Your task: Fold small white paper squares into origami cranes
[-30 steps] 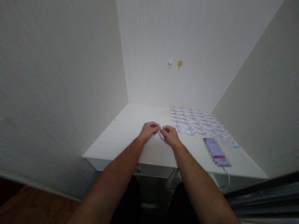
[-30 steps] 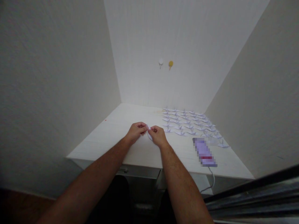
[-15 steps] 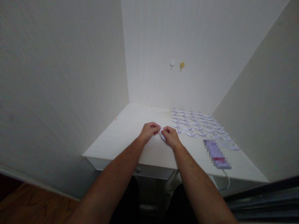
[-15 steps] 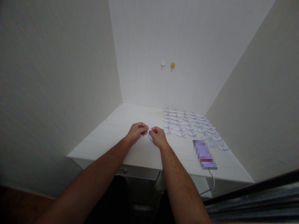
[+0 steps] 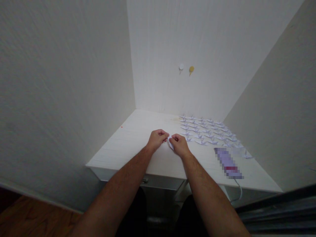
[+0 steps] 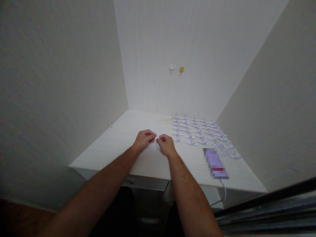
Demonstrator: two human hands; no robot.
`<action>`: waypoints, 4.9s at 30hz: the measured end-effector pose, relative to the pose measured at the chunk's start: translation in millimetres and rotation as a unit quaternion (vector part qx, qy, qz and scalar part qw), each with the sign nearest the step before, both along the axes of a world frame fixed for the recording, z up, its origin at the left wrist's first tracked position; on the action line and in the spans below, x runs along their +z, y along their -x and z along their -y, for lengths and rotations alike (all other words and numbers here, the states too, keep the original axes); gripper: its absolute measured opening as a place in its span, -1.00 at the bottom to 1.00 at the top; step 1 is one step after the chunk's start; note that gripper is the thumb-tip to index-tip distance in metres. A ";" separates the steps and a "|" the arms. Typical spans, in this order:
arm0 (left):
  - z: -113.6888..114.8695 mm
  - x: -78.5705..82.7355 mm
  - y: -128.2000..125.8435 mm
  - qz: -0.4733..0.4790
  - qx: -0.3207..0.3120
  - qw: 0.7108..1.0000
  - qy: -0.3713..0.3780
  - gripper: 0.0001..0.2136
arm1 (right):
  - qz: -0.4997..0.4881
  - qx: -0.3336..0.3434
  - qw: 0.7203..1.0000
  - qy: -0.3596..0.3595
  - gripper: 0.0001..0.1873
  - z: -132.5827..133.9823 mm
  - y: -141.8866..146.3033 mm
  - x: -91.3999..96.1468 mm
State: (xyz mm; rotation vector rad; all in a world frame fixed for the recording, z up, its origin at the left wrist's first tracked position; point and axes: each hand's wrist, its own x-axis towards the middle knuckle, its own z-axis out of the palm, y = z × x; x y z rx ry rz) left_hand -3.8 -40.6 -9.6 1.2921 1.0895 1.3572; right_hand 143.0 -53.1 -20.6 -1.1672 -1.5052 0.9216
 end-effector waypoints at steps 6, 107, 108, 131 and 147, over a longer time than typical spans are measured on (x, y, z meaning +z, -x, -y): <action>1.4 2.3 -1.3 -0.006 -0.005 1.000 -0.007 -0.82 | 0.025 -0.032 0.999 -0.021 -0.80 1.0 1.3 2.2; 102.1 -4.4 -4.0 -0.115 0.044 0.992 0.007 -0.93 | 0.053 -0.028 0.998 0.031 -0.83 90.0 4.9 -2.9; 101.6 -4.9 -4.1 -0.107 0.042 0.993 0.009 -0.92 | 0.051 -0.027 0.998 0.032 -0.83 90.5 4.5 -1.9; 75.9 -4.3 -0.6 0.014 -0.066 0.997 0.042 -0.81 | 0.010 -0.011 0.998 0.062 -0.81 80.4 3.3 8.6; -19.4 -7.8 -5.2 0.094 0.001 0.995 0.043 -0.80 | -0.034 0.058 0.991 0.118 -0.86 -15.5 0.4 11.8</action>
